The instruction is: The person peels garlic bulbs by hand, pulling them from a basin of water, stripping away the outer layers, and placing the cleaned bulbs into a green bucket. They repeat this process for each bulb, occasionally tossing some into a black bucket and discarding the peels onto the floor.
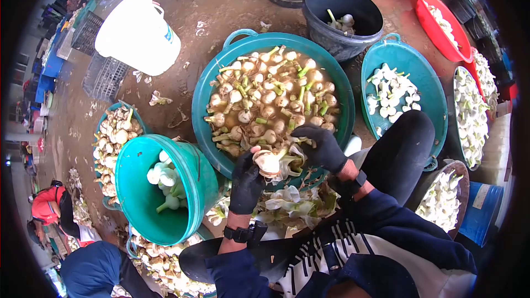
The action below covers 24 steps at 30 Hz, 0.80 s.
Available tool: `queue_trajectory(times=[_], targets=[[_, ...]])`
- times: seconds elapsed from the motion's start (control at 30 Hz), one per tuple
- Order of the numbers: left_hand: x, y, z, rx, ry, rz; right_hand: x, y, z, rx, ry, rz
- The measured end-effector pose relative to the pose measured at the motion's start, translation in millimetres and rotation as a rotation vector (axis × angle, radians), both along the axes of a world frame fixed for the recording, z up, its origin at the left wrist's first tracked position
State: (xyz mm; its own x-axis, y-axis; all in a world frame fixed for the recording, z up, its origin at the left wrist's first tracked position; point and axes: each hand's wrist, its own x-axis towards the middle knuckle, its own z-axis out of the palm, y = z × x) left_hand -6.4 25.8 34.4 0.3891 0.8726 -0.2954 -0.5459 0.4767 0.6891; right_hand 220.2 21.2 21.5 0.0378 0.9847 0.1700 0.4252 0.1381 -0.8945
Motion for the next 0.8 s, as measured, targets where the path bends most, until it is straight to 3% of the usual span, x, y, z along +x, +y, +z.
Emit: queue_trajectory(times=[0.07, 0.13, 0.17, 0.23, 0.33, 0.53, 0.6, 0.63, 0.7, 0.8], targets=[[1.6, -0.2, -6.1, 0.052, 0.076, -0.053, -15.4, 1.4, 25.2, 0.045, 0.102, 0.150], [2.2, 0.5, -13.1, 0.178, 0.283, -0.147, -24.9, -1.2, 31.0, 0.022, 0.084, 0.168], [3.4, -0.1, -9.4, 0.135, 0.251, -0.146, -27.5, -3.4, 31.6, 0.009, 0.076, 0.179], [4.8, -3.2, -0.2, 0.045, 0.189, -0.143, -30.7, -7.1, 23.0, 0.035, 0.059, 0.152], [5.7, -9.1, -10.5, 0.115, 0.300, -0.127, -33.7, -12.3, 20.7, 0.062, -0.005, 0.136], [2.3, -4.9, -3.7, 0.099, 0.571, -0.346, -42.8, -19.1, 23.6, -0.007, -0.191, 0.055], [3.8, -5.2, 0.0, 0.373, 0.666, -0.435, -44.2, -20.2, 14.4, -0.112, -0.187, 0.030], [4.2, -5.3, 2.9, 0.512, 0.711, -0.478, -43.8, -20.4, 6.8, -0.139, -0.136, 0.031], [6.3, -7.4, 2.7, 0.521, 0.707, -0.459, -40.7, -20.1, -5.7, -0.194, -0.035, 0.035], [5.2, -10.8, -15.9, 0.505, 0.647, -0.369, -31.3, -17.9, -10.9, -0.386, 0.337, 0.102]])
